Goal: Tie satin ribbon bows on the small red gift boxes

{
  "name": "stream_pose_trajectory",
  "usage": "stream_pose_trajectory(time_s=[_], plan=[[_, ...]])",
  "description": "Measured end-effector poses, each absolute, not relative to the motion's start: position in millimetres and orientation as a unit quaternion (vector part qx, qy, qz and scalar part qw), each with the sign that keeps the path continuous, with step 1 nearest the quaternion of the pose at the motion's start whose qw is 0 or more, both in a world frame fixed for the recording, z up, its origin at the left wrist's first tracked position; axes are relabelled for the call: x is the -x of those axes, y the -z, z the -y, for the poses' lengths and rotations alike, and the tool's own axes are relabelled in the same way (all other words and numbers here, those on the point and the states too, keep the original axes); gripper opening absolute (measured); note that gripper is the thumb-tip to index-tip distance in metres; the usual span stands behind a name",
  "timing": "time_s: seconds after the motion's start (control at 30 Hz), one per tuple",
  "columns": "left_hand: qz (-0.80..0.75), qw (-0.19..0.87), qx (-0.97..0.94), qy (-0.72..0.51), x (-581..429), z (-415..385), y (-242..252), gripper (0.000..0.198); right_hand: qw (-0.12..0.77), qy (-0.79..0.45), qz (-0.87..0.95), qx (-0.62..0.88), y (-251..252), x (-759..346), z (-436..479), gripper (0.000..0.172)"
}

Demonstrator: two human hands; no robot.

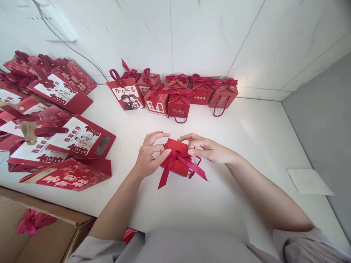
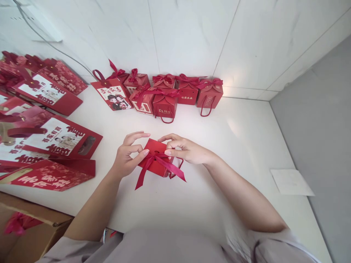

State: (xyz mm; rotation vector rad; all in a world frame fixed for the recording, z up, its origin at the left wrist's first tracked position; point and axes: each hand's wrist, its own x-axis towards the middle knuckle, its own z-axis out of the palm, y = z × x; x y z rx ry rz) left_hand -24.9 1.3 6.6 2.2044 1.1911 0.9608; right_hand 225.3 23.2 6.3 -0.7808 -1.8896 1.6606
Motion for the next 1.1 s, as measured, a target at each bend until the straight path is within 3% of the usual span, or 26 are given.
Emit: stream_pose_trajectory(time_s=[0.2,0.3,0.4,0.57,0.67,1.1], plan=[[-0.424,0.042,-0.847,-0.317,32.4,-0.4,-6.4,0.023,0.256,-0.597,0.707,0.281,-4.2,-225.7,-24.2,0.034],[-0.431,0.005,-0.85,-0.304,34.4,-0.5,-6.0,0.021,0.253,-0.592,0.711,0.285,-5.8,-226.0,-24.3,0.033],[-0.45,0.051,-0.832,-0.319,32.9,-0.3,-8.0,0.022,0.24,-0.604,0.702,0.291,-8.0,-227.3,-24.4,0.034],[-0.428,0.306,-0.775,-0.351,32.3,-2.2,-9.5,0.033,0.243,-0.613,0.682,0.318,-10.6,-228.6,-23.6,0.037],[-0.414,0.378,-0.751,-0.35,33.0,-4.4,-6.8,0.03,0.256,-0.598,0.684,0.33,-10.8,-228.3,-22.7,0.034],[-0.437,0.302,-0.787,-0.316,28.6,-3.0,-10.3,0.03,0.244,-0.582,0.712,0.308,-6.7,-229.3,-25.6,0.031]])
